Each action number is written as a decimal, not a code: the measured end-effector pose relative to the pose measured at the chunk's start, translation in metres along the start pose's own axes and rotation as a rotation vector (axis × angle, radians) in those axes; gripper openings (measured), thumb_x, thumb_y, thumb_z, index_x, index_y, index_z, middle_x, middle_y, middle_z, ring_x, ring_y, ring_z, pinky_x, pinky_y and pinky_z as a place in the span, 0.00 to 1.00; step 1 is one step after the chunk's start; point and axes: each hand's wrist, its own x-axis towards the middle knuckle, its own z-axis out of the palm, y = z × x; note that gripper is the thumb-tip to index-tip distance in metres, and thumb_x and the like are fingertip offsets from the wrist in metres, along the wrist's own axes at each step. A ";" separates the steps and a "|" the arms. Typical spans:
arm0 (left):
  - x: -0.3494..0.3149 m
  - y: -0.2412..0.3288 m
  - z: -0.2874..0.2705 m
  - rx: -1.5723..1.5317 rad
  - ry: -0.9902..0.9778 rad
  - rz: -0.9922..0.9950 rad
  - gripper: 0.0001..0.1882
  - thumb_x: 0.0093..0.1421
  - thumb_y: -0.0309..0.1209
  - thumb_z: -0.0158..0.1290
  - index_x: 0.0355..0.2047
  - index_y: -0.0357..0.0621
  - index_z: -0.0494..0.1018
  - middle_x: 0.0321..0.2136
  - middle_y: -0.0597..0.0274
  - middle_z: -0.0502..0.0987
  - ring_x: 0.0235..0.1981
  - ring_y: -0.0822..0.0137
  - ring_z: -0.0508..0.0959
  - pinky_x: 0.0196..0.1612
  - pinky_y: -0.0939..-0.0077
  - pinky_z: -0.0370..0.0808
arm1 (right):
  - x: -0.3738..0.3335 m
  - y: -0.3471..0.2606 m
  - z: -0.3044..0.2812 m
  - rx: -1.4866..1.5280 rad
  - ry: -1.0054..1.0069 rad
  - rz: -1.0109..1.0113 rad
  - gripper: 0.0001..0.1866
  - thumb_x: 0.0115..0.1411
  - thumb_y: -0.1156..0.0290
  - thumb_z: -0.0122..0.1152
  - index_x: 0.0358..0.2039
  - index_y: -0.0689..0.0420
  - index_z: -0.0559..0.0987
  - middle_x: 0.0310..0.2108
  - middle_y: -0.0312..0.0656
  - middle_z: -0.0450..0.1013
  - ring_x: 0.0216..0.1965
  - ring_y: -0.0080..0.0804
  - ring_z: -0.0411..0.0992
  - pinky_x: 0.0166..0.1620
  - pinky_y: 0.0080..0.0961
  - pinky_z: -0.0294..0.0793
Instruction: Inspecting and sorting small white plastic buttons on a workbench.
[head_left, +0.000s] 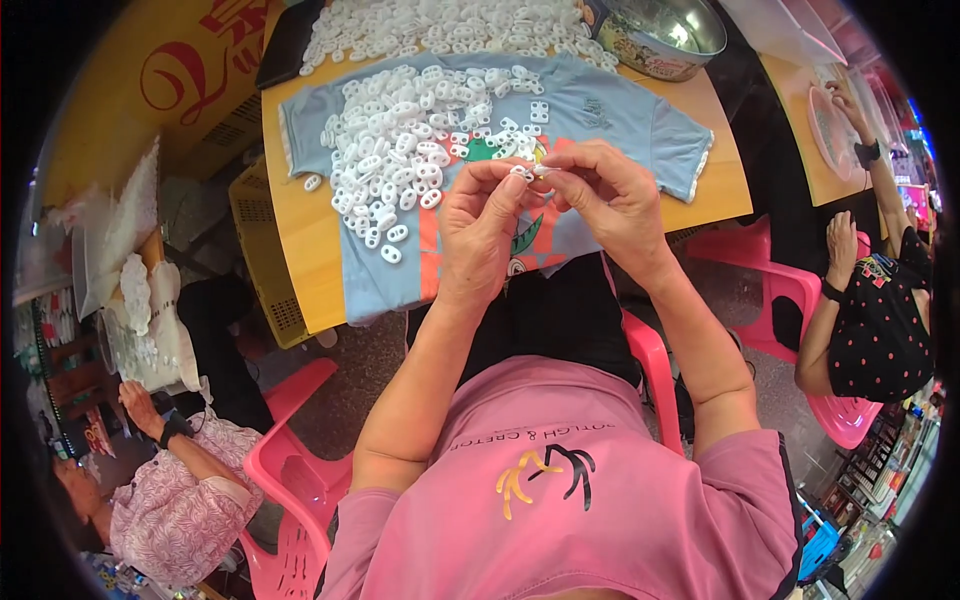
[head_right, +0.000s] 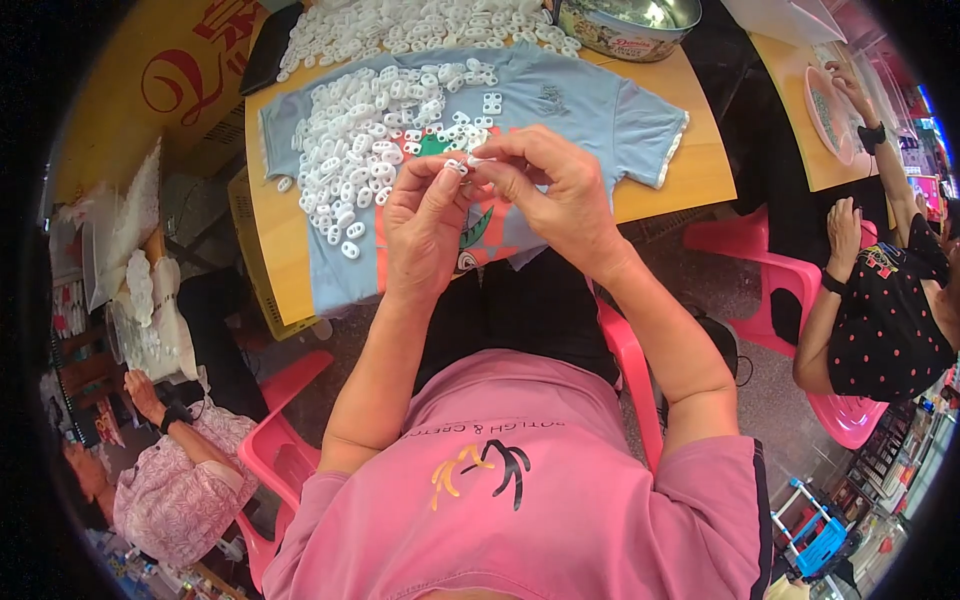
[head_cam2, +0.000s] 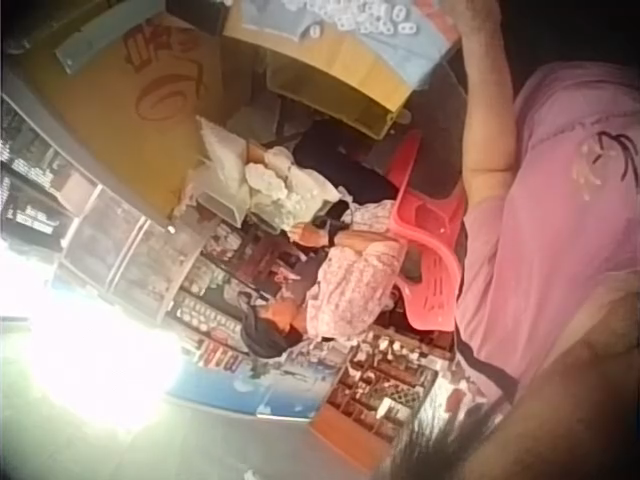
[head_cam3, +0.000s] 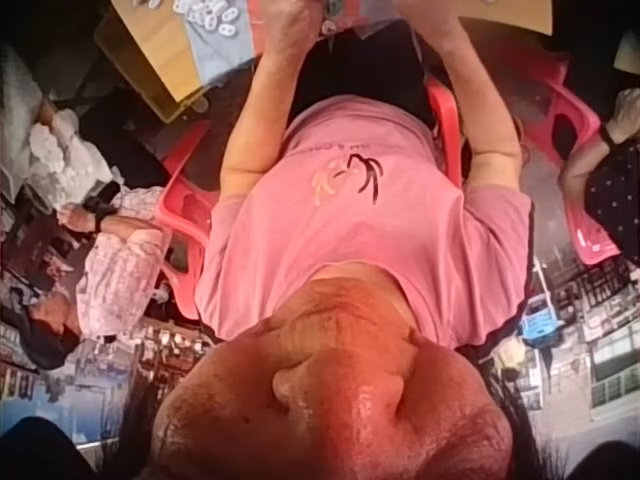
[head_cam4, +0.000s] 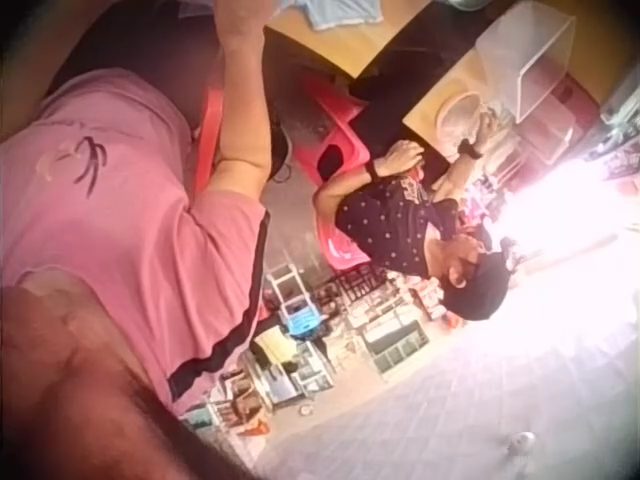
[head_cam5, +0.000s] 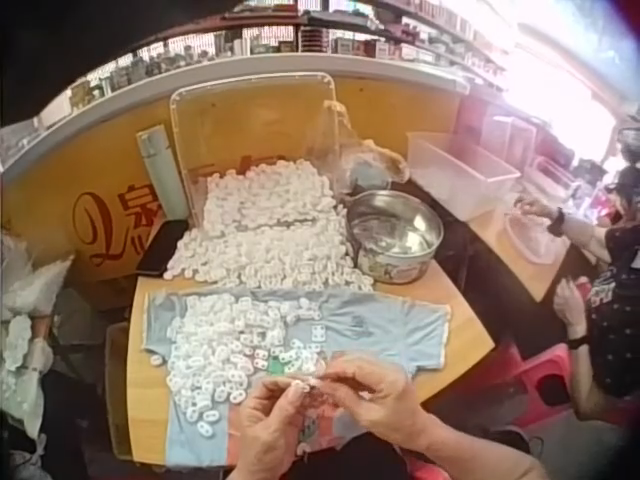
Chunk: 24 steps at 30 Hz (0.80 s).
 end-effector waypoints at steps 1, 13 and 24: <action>0.000 0.000 0.000 0.001 -0.001 -0.001 0.07 0.64 0.25 0.52 0.41 0.38 0.70 0.39 0.57 0.77 0.37 0.70 0.78 0.43 0.76 0.76 | -0.001 -0.001 0.000 0.000 0.001 0.000 0.08 0.61 0.80 0.59 0.41 0.64 0.78 0.38 0.40 0.73 0.34 0.24 0.75 0.35 0.18 0.77; -0.001 0.005 0.009 0.007 -0.015 -0.025 0.06 0.64 0.25 0.52 0.40 0.37 0.70 0.42 0.53 0.77 0.41 0.66 0.79 0.46 0.71 0.77 | -0.008 -0.007 0.004 0.298 0.054 0.297 0.10 0.61 0.74 0.61 0.42 0.63 0.76 0.36 0.39 0.75 0.32 0.22 0.75 0.35 0.19 0.76; -0.003 0.002 0.011 0.201 -0.016 0.002 0.06 0.64 0.26 0.52 0.39 0.37 0.69 0.29 0.60 0.77 0.29 0.73 0.76 0.35 0.80 0.74 | -0.009 -0.004 0.019 0.570 0.283 0.342 0.10 0.63 0.73 0.59 0.44 0.62 0.75 0.33 0.38 0.75 0.30 0.21 0.73 0.35 0.19 0.74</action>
